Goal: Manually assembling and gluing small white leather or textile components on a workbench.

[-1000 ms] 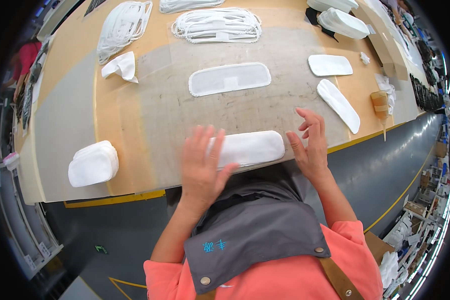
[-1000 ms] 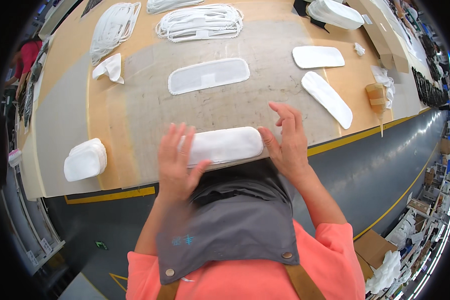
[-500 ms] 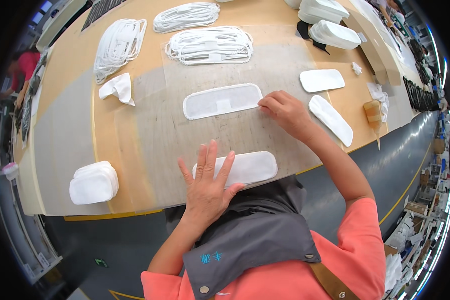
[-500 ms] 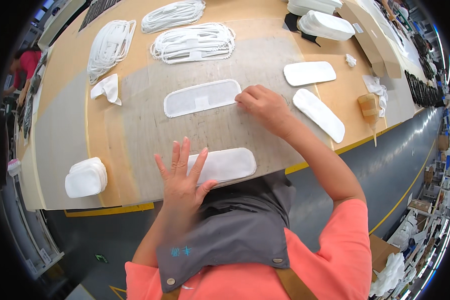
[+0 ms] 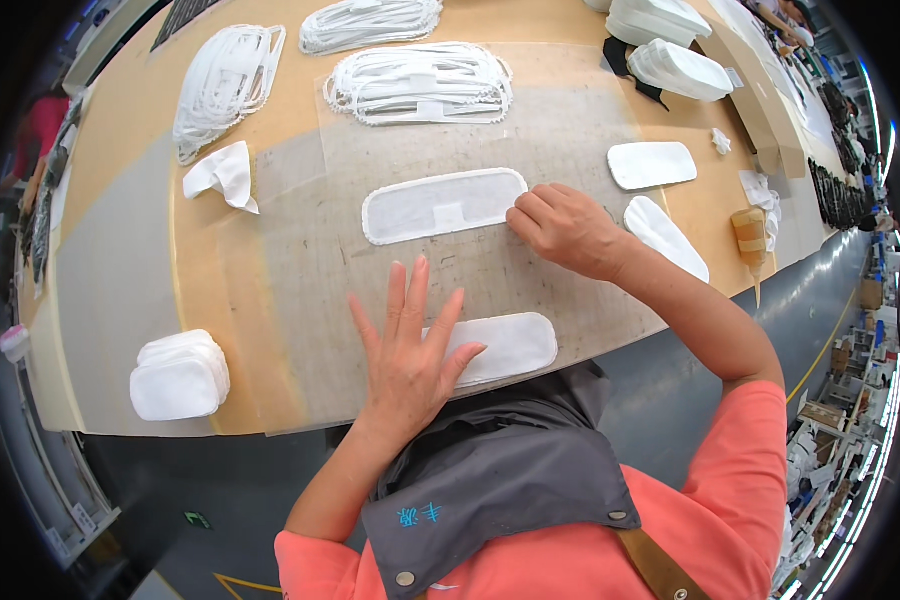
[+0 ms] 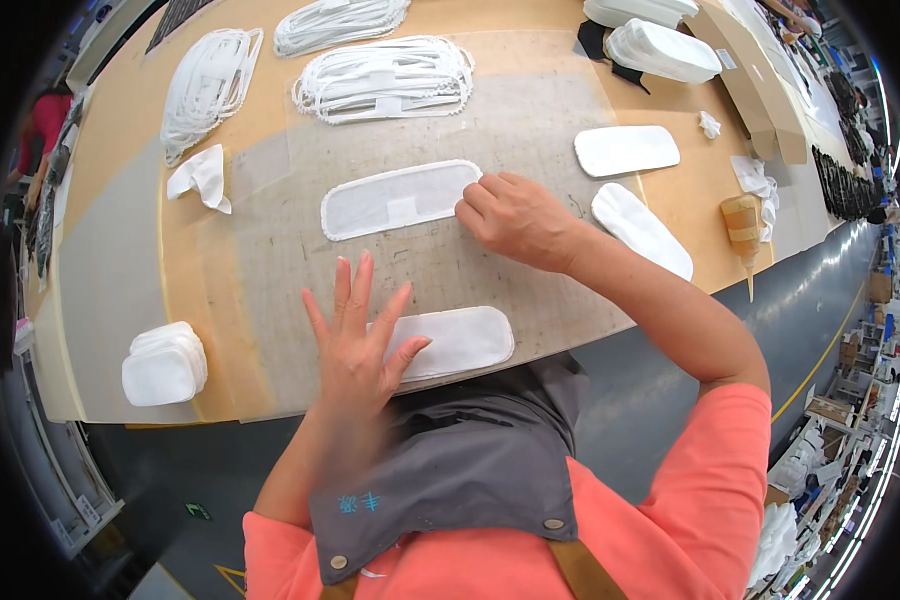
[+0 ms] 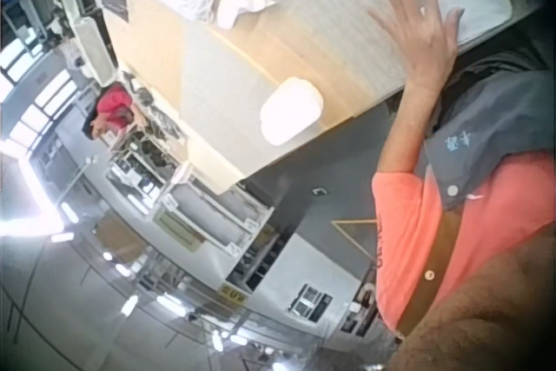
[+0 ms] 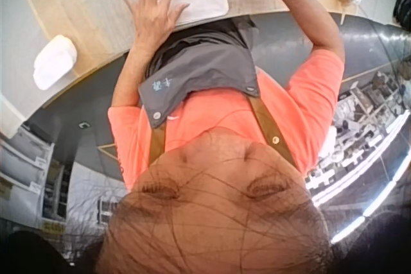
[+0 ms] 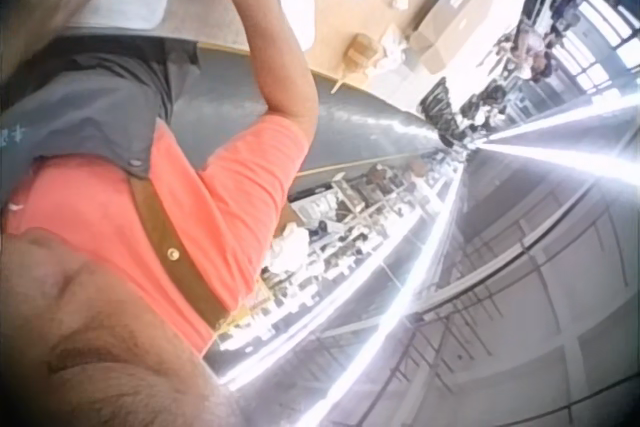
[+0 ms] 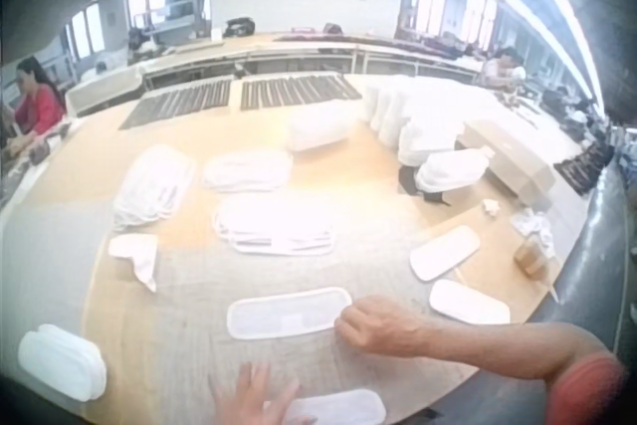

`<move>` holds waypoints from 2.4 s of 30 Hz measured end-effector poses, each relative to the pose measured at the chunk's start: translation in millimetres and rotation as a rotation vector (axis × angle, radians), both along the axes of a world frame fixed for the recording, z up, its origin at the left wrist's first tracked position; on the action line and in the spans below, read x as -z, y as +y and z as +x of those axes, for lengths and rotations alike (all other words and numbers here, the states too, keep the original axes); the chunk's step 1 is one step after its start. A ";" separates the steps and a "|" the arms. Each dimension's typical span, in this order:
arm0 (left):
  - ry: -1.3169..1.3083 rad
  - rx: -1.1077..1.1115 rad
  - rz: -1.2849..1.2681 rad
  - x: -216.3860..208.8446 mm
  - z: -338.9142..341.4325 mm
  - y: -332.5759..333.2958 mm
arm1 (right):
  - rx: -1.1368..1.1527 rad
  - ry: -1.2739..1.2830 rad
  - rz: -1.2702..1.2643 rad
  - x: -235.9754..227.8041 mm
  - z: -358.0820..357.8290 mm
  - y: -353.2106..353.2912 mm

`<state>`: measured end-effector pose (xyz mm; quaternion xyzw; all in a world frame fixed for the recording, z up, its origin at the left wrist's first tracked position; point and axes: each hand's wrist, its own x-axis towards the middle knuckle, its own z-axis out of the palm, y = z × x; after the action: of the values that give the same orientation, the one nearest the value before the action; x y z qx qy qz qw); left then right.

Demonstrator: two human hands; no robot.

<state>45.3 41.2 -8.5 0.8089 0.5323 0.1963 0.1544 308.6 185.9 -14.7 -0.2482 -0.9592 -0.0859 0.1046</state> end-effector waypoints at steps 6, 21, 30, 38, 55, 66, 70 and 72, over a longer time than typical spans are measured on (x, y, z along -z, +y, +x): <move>-0.008 0.036 0.060 -2.5 5.9 35.8 | -0.089 -0.061 0.027 -7.5 -4.6 10.0; -0.227 -0.074 0.239 37.5 57.9 128.8 | 0.122 0.166 -0.201 -22.6 15.4 32.5; -0.251 -0.067 0.221 28.0 30.6 111.1 | 0.082 0.381 -0.219 31.8 14.3 49.1; -0.263 -0.290 0.211 38.1 -61.2 53.6 | -0.070 0.243 -0.040 -0.3 1.8 60.7; -0.549 -0.461 0.291 47.0 -72.2 50.9 | -0.395 -0.533 0.449 -158.8 -122.3 42.5; -0.508 -0.442 0.302 47.6 -68.6 57.8 | -0.334 -0.062 0.599 -220.1 -136.2 73.9; -0.754 -0.463 0.098 39.7 -70.3 48.4 | -0.407 0.009 0.649 -234.0 -134.5 56.4; -1.321 -0.435 -0.264 24.4 -72.4 46.3 | -0.395 0.090 0.629 -225.3 -123.7 42.9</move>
<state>-27.2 87.5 -32.9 0.3704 0.4962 0.6063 0.4990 185.0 228.8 210.6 -0.0175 -0.9098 -0.3433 0.2324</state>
